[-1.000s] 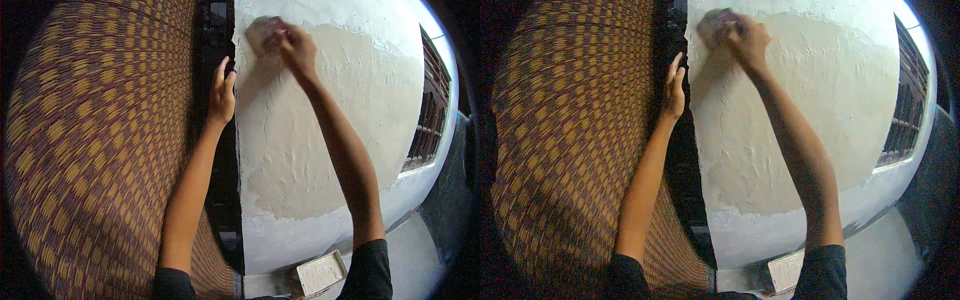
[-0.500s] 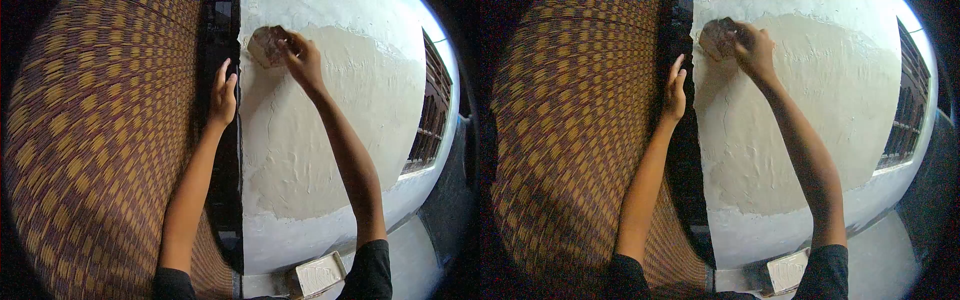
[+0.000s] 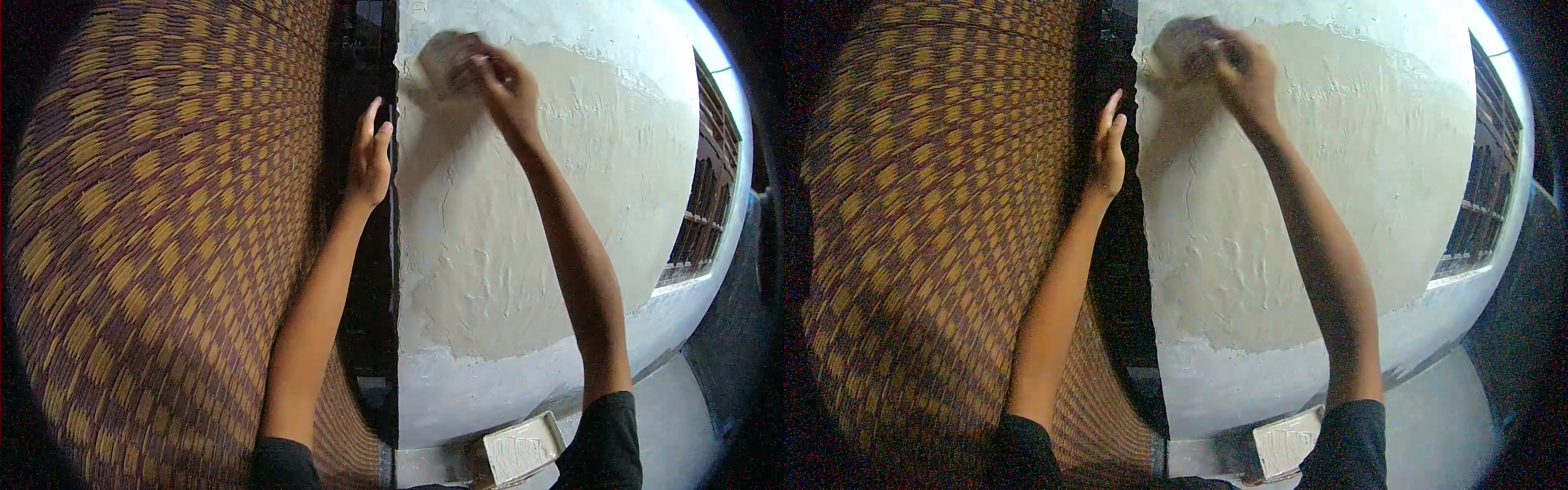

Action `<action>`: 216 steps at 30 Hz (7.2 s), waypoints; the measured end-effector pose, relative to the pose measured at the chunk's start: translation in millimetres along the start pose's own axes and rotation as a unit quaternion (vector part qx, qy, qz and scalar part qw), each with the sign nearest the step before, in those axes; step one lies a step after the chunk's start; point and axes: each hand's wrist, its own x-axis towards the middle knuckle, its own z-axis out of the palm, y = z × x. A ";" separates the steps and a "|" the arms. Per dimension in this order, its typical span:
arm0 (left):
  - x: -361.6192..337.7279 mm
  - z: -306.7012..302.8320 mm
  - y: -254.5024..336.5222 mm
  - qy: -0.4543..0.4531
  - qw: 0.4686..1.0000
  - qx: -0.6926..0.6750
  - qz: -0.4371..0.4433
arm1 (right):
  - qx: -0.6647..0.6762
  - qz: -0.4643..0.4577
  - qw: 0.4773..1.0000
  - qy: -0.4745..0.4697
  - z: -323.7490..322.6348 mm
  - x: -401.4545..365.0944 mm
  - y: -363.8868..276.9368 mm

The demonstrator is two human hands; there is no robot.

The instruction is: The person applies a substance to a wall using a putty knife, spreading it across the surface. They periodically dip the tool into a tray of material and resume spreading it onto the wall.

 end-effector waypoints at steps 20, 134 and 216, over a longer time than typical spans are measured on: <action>2.3 -1.6 -3.3 -0.003 1.000 0.003 0.001 | -0.132 -0.064 0.987 -0.069 3.5 26.7 12.1; -13.7 12.4 -1.3 0.006 1.000 0.005 0.003 | -0.010 0.045 0.998 0.052 -7.7 -1.4 -10.7; -226.7 101.5 138.2 -0.021 0.974 0.091 -0.208 | 0.191 0.462 0.866 -0.005 -201.9 -203.4 -76.9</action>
